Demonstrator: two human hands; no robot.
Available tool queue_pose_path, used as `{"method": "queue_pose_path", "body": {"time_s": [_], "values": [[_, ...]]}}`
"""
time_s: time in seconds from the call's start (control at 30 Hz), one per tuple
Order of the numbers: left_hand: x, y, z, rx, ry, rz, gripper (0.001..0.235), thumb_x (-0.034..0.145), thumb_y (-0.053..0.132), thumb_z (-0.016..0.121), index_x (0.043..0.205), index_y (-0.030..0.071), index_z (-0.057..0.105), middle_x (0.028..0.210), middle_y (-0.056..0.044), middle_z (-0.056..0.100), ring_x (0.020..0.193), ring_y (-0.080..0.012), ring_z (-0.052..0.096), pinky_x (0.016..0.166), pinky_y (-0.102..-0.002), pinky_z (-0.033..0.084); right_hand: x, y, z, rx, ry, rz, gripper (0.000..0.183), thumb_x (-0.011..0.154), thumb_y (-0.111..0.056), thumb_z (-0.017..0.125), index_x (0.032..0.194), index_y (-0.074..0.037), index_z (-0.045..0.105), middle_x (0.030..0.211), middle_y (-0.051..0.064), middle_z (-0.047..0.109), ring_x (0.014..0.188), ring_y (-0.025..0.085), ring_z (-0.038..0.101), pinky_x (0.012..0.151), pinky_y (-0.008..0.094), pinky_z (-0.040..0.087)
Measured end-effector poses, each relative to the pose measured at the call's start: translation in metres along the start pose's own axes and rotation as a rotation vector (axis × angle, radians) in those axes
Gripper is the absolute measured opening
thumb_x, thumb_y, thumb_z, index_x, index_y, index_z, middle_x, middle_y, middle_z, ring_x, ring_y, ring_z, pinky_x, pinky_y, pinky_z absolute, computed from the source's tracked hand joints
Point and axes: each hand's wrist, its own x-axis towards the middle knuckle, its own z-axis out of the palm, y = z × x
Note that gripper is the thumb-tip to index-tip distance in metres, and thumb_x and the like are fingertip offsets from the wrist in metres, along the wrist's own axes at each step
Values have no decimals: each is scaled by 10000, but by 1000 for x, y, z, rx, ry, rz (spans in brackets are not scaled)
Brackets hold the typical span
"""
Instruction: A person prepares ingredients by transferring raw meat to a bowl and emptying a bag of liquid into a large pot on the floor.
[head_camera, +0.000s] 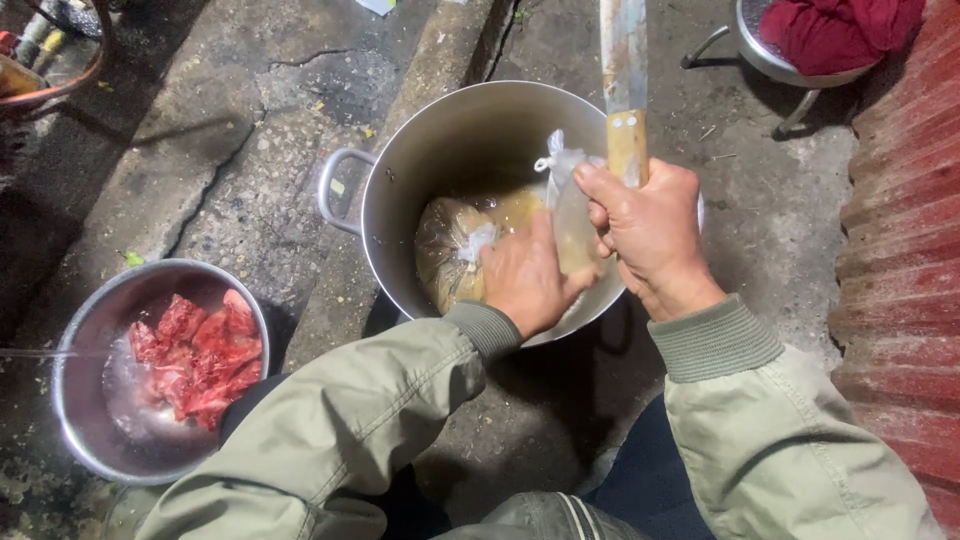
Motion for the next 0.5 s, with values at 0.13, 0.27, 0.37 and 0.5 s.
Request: {"method": "queue_pose_path", "body": {"time_s": [0.13, 0.27, 0.37, 0.5], "values": [[0, 2, 9, -69, 38, 46, 922, 926, 745, 742, 1486, 79, 440, 1316, -284, 775, 1306, -517, 738, 1113, -724, 455, -2, -3, 3, 71, 17, -2, 304, 1007, -146, 911, 902, -26, 653, 551, 109, 596, 327, 113, 495, 299, 308, 467], [10, 0, 16, -44, 128, 22, 697, 973, 616, 761, 1383, 111, 511, 1276, -206, 783, 1251, -464, 741, 1098, -707, 448, -12, -6, 14, 92, -4, -12, 281, 1006, -120, 877, 866, -25, 653, 558, 122, 631, 313, 100, 502, 277, 289, 453], [15, -2, 24, 5, 170, 33, 478, 1003, 500, 748, 1263, 139, 573, 1122, -149, 818, 1188, -436, 745, 1088, -684, 436, -19, -9, 17, 124, -12, -2, 292, 1005, -116, 880, 851, -19, 652, 551, 115, 620, 313, 88, 484, 287, 290, 457], [29, -26, 33, 32, 359, 185, 107, 1005, 403, 715, 1071, 319, 719, 907, 30, 858, 1005, -336, 821, 966, -579, 549, -6, 1, 4, 124, -1, -27, 312, 1012, -126, 898, 848, -28, 652, 558, 137, 630, 314, 100, 488, 277, 309, 457]]}}
